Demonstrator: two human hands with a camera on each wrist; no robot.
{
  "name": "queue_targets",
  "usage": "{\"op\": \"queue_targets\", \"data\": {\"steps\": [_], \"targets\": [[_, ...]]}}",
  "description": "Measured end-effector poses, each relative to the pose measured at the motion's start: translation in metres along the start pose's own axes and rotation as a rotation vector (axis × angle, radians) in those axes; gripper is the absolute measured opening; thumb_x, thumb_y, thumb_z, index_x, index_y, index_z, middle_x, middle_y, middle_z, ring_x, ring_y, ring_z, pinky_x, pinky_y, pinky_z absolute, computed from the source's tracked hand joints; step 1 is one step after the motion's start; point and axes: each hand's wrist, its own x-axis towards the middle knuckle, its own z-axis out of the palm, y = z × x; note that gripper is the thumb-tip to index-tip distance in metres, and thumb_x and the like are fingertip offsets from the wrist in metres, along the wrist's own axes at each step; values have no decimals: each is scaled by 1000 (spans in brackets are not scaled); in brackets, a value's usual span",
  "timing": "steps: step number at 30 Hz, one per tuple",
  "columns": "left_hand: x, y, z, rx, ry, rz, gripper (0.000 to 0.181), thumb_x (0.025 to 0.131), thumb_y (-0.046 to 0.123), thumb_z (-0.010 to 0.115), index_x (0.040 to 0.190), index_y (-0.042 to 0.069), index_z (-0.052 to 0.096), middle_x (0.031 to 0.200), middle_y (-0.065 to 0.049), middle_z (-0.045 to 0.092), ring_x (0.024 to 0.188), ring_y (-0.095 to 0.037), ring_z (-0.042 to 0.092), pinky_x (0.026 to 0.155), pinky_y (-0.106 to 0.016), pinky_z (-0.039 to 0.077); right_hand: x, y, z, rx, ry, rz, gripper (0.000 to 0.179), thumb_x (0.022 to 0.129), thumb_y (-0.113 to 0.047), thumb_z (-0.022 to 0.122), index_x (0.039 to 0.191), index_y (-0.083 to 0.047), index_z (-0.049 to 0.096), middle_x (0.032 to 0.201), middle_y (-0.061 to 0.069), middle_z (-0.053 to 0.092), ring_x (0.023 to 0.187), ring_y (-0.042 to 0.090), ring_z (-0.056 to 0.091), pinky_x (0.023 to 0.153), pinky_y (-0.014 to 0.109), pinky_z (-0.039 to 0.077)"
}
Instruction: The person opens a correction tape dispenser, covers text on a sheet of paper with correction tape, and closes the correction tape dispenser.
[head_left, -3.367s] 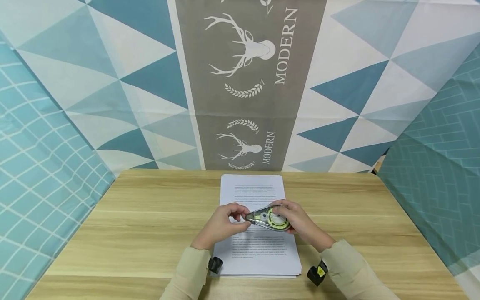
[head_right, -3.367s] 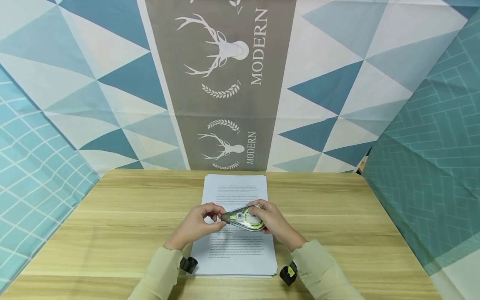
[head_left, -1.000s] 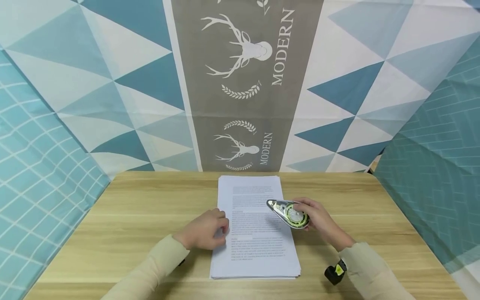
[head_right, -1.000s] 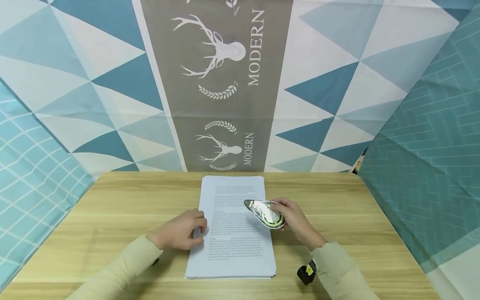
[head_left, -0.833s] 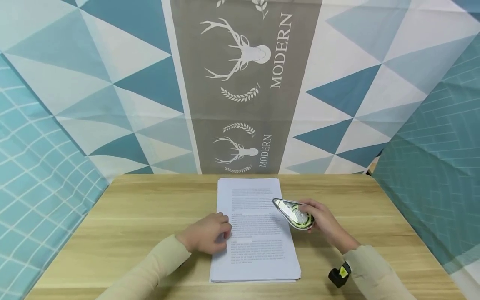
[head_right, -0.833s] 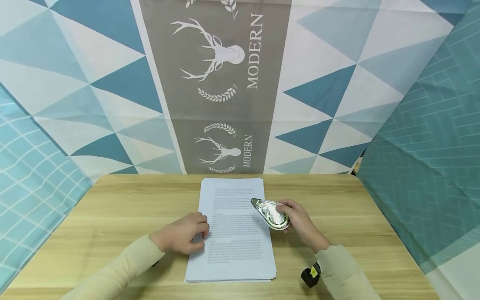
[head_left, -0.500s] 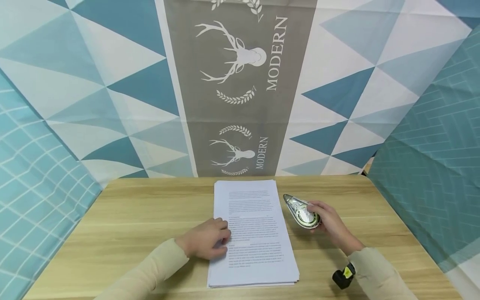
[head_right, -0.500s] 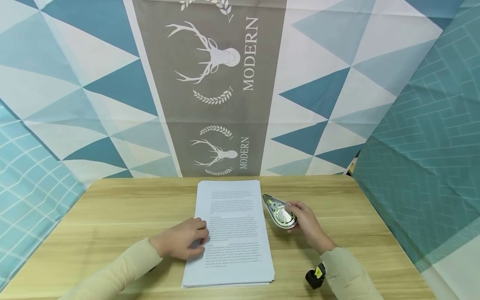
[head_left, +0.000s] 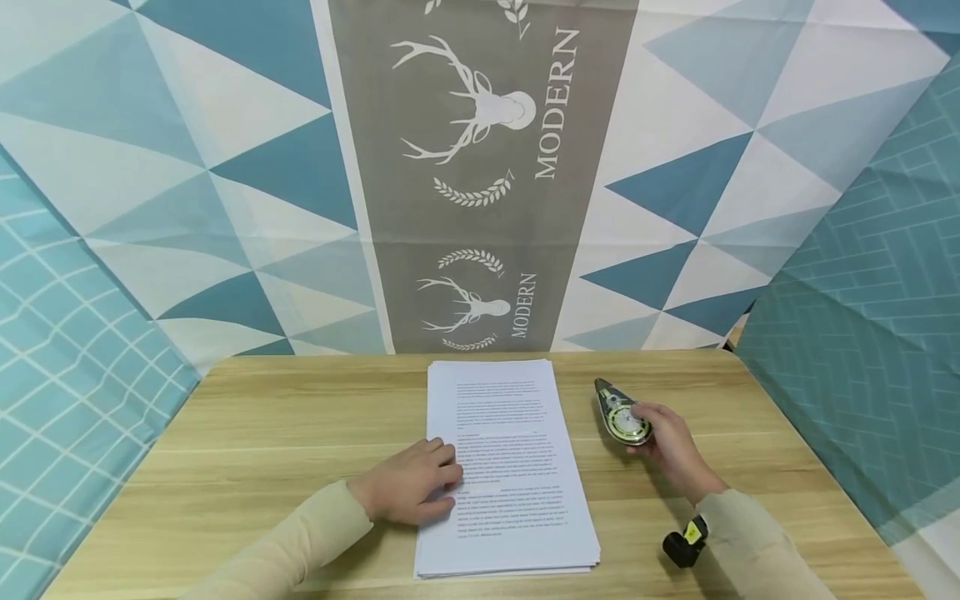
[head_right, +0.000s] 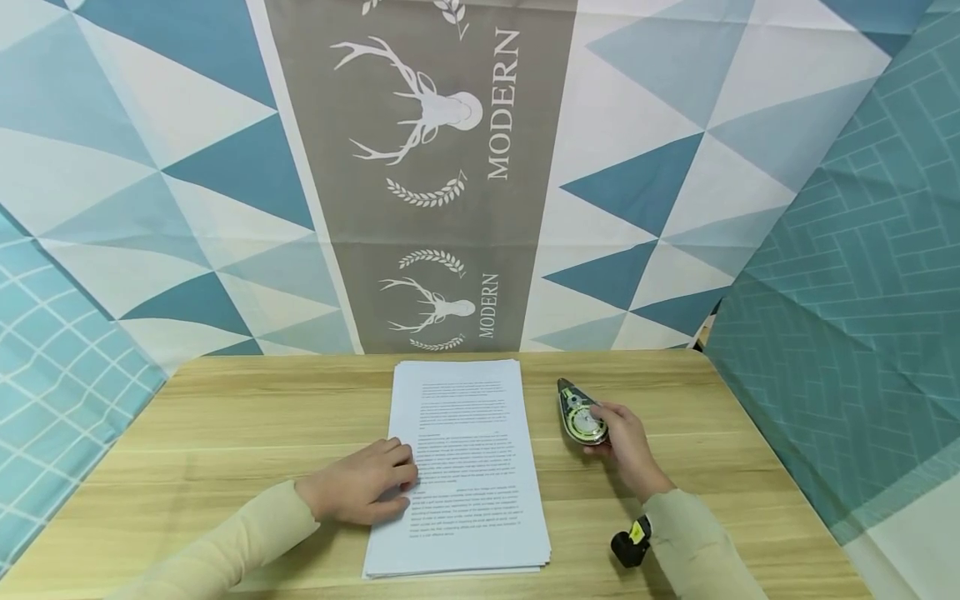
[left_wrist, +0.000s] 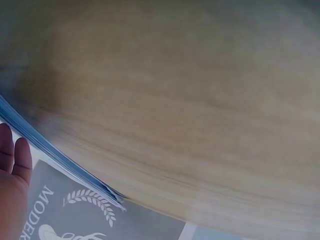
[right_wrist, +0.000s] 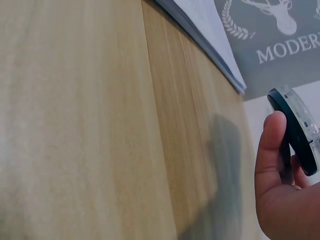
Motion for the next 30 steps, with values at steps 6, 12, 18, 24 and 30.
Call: {"op": "queue_targets", "data": {"steps": [6,12,18,24,30], "targets": [[-1,0,1,0,-7,-6,17,85,40,56,87,24,51,84,10,40,77,-7,32,70,-21,31,7,3,-1,5,50,29,61,98,-29,44,142,5,19,103,4,48,74,7,55,67,26,53],[-2,-1,1,0,-9,-9,18,85,41,56,88,24,51,85,10,40,78,-7,32,71,-22,32,16,7,-5,13,70,33,61,97,-28,46,141,5,21,101,3,50,73,7,56,67,24,54],[-1,0,1,3,-18,-7,18,85,41,55,89,24,51,86,10,40,78,-8,33,72,-22,32,22,8,-11,-1,92,45,61,98,-27,45,142,7,20,100,4,50,72,6,57,66,23,53],[-1,1,0,12,-9,-7,18,85,41,55,88,24,51,86,10,40,79,-7,33,72,-22,32,29,8,-15,-32,104,55,62,98,-28,44,142,7,19,105,8,48,69,7,56,63,24,53],[-1,1,0,15,-2,-4,18,85,41,56,88,24,51,85,10,40,78,-7,33,71,-21,32,32,9,-14,-106,123,59,64,98,-29,43,142,10,19,112,16,44,67,6,56,61,23,54]]}}
